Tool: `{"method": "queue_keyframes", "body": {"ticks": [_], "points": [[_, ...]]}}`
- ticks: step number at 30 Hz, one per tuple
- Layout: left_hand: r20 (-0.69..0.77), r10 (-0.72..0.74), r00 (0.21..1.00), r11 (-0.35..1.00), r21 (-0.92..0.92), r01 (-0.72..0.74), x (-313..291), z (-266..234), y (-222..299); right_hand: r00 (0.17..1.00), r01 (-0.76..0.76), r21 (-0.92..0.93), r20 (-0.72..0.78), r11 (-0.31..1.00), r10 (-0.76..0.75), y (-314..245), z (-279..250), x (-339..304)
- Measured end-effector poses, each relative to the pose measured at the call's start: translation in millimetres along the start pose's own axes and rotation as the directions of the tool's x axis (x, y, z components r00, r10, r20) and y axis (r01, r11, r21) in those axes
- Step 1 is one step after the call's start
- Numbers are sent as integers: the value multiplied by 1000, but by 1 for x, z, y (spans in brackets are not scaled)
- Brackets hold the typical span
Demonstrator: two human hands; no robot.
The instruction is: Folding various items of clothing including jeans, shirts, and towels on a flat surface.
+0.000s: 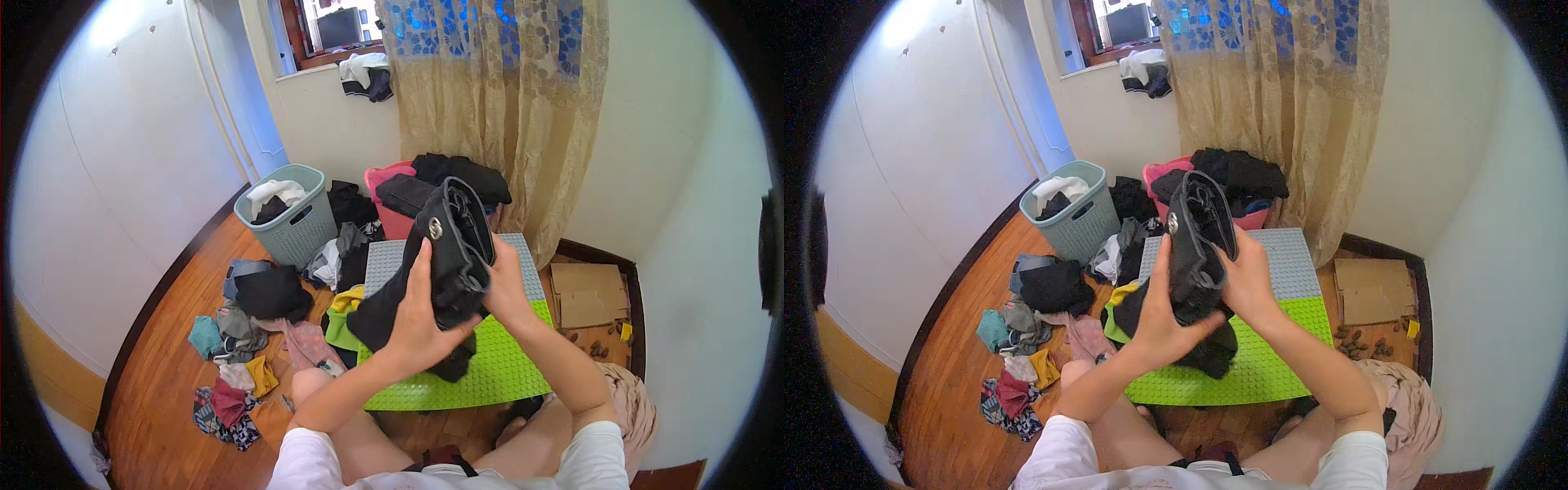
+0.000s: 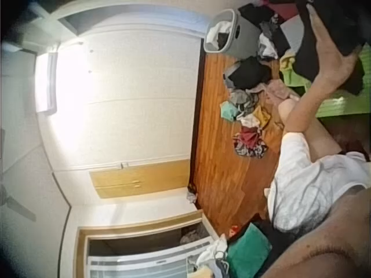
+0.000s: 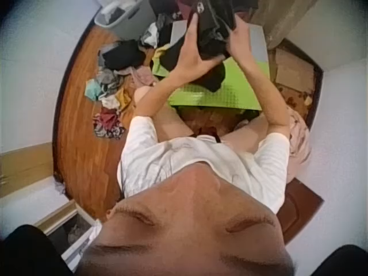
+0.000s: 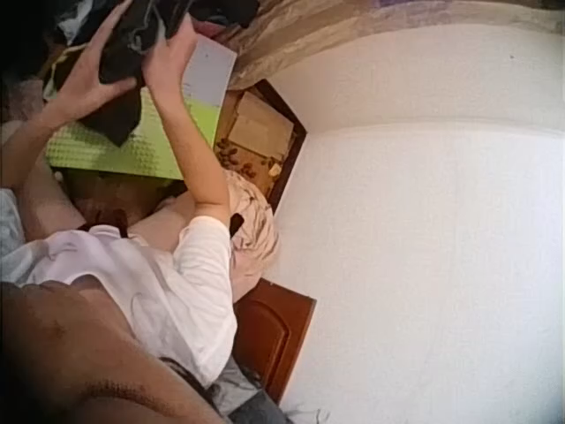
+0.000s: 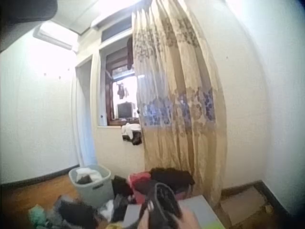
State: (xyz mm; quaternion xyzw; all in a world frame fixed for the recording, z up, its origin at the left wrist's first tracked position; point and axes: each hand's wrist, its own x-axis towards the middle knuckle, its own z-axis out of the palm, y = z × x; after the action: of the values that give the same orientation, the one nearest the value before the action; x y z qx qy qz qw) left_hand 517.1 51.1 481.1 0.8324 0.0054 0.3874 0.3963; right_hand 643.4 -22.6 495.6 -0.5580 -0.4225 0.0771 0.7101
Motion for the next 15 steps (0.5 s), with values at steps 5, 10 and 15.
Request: {"method": "queue_keyframes", "body": {"ticks": [5,10,15], "points": [[-296,-116,948,993,-7,120,35,-51,-26,980,27,-501,186,865,77,-9,-66,33],[-149,-149,978,987,-75,139,62,-106,-31,915,-61,-589,289,806,280,-73,-117,64],[-40,-251,967,942,-239,235,69,-107,-26,871,-173,-631,260,756,417,-86,-122,70]]}}
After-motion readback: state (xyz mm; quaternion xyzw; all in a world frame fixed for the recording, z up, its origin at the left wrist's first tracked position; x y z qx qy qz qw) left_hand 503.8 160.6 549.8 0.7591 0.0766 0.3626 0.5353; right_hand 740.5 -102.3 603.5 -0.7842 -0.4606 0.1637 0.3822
